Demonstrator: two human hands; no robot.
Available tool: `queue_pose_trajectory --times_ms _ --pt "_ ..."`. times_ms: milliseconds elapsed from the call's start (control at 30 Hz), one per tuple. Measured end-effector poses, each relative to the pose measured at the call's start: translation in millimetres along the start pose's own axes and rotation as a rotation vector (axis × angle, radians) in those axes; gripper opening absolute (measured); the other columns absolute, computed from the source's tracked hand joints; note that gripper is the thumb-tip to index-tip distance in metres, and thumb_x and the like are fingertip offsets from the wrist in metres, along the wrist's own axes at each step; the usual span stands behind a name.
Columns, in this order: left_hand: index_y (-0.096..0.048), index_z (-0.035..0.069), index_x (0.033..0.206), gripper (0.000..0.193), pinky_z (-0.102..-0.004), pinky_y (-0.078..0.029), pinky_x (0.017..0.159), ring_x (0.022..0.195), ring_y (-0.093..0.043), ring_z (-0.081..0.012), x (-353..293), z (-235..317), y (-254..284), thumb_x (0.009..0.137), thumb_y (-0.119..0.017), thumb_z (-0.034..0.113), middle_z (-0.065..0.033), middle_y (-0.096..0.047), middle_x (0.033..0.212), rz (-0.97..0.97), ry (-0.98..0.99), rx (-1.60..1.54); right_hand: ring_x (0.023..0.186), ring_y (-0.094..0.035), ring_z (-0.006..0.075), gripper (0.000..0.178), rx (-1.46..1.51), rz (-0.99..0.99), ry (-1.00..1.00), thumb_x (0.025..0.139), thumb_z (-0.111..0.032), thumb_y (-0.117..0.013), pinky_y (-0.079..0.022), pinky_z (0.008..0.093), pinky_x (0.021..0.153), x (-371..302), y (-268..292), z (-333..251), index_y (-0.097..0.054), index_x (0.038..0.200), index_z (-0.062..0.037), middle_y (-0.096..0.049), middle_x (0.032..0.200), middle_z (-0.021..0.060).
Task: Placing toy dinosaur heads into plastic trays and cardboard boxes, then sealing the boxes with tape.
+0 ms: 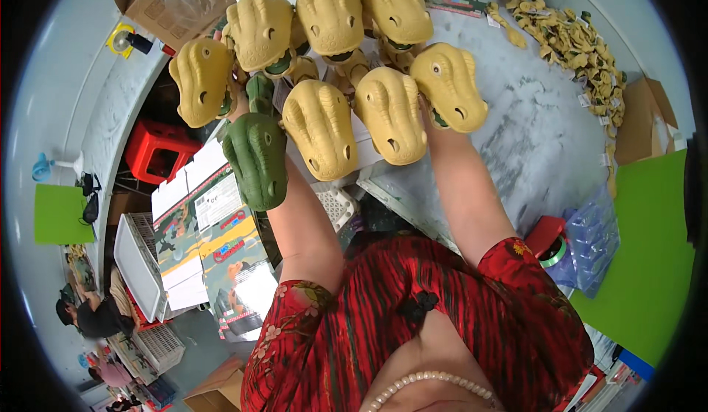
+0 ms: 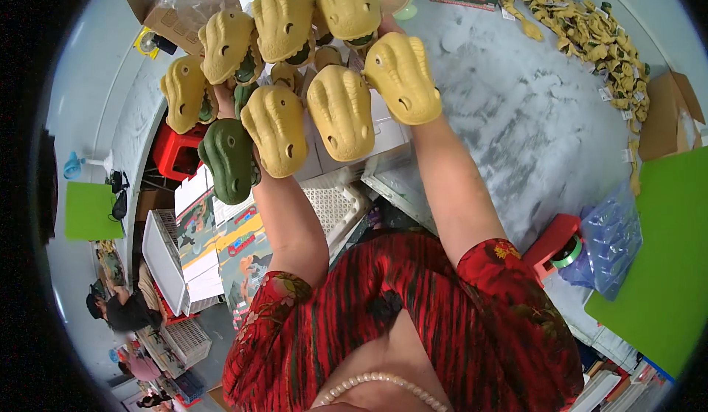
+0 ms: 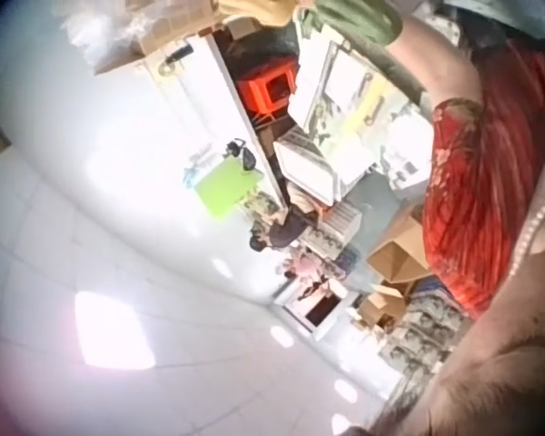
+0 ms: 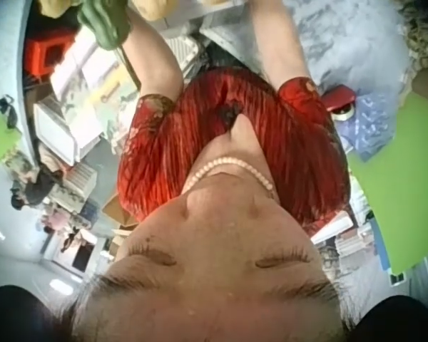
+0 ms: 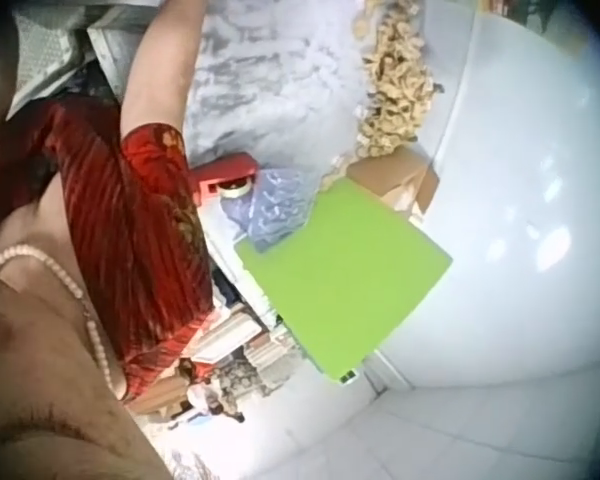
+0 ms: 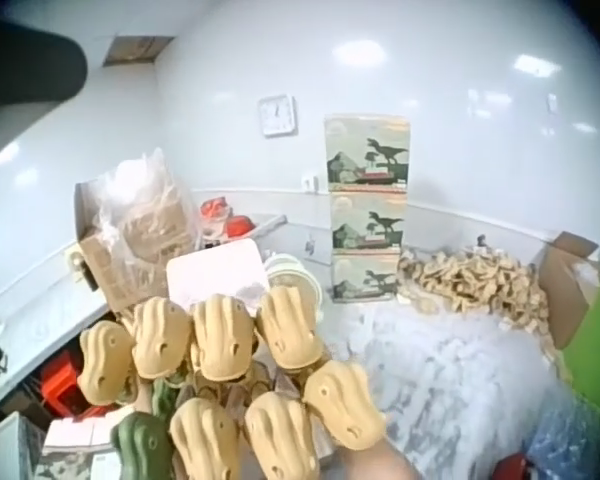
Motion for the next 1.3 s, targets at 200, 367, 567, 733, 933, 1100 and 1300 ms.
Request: queue_pose_trajectory --times_ms 200,367,567,733,933,1100,1300 --pt "-0.028 0.007 0.125 0.045 -0.0272 -0.044 0.075 0.095 -0.049 -0.0162 -21.3 8.0 -2.7 0.086 -0.04 0.026 -0.0079 -0.041 0.119 -0.034 0.098 -0.087 0.109 -0.036 0.0131 0.052 0.168 0.155 -0.314 0.08 -0.017 -0.05 -0.029 0.0267 0.092 5.9 -4.8 12.3 -0.028 0.125 -0.005 -0.038 0.121 0.0054" --pt "-0.02 0.009 0.128 0.048 -0.0302 -0.038 0.088 0.107 -0.041 -0.0193 -37.1 7.2 -36.4 0.087 -0.037 0.026 -0.0099 -0.037 0.122 -0.337 -0.281 0.439 0.109 -0.037 0.0139 0.054 0.348 0.322 -0.553 0.078 -0.018 -0.053 -0.029 0.0274 0.092 1.7 25.8 50.5 -0.029 0.125 -0.0059 -0.038 0.121 0.0051" --pt "-0.023 0.007 0.126 0.048 -0.0317 -0.038 0.087 0.106 -0.042 -0.02 51.6 9.7 70.8 0.086 -0.04 0.027 -0.0106 -0.038 0.12 -0.226 -0.161 0.312 0.11 -0.037 0.0146 0.053 0.162 -0.111 -0.092 0.078 -0.017 -0.053 -0.031 0.0281 0.092 10.1 -5.4 52.3 -0.029 0.125 -0.0083 -0.037 0.122 0.0047" --pt "-0.026 0.005 0.123 0.048 -0.0331 -0.039 0.086 0.104 -0.044 -0.0208 11.5 -33.2 83.1 0.084 -0.043 0.028 -0.0112 -0.04 0.117 -0.165 -0.017 0.105 0.11 -0.037 0.0149 0.047 0.082 -0.155 0.018 0.081 -0.018 -0.049 -0.032 0.0287 0.091 -9.3 0.6 45.1 -0.031 0.124 -0.0099 -0.037 0.121 0.0041" --pt "-0.031 0.003 0.121 0.048 -0.0348 -0.039 0.084 0.102 -0.045 -0.0217 -47.0 -47.2 109.1 0.083 -0.046 0.028 -0.0121 -0.043 0.114 -0.077 0.127 -0.115 0.11 -0.036 0.0177 0.053 0.269 0.212 -0.456 0.082 -0.018 -0.047 -0.031 0.0297 0.092 -55.2 26.2 54.2 -0.023 0.126 -0.0005 -0.036 0.121 0.0093" --pt "-0.031 0.005 0.121 0.047 -0.0357 -0.038 0.087 0.104 -0.044 -0.0216 -87.2 -38.1 50.8 0.086 -0.037 0.035 -0.0106 -0.04 0.118 -0.094 0.074 0.208 0.112 -0.03 0.0171 0.04 -0.078 -0.211 -0.084 0.086 -0.03 -0.035 -0.024 0.0296 0.093 -13.6 8.6 61.8 -0.036 0.119 -0.0077 -0.032 0.121 0.0046" --pt "-0.028 0.005 0.123 0.042 -0.0323 -0.04 0.084 0.103 -0.044 -0.022 -97.8 -20.0 20.8 0.085 -0.041 0.019 -0.0115 -0.04 0.118 -0.042 -0.051 0.428 0.101 -0.037 0.0217 0.037 -0.729 -0.347 0.206 0.074 -0.023 -0.045 -0.028 0.0328 0.085 -31.9 6.7 45.7 -0.044 0.107 -0.005 -0.041 0.108 0.0072"
Point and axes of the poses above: each hand's wrist, its own x-axis towards the middle knuckle, its own y-axis out of the back of the hand, z = x × y, the point moved 9 cm from there along x, towards the middle knuckle
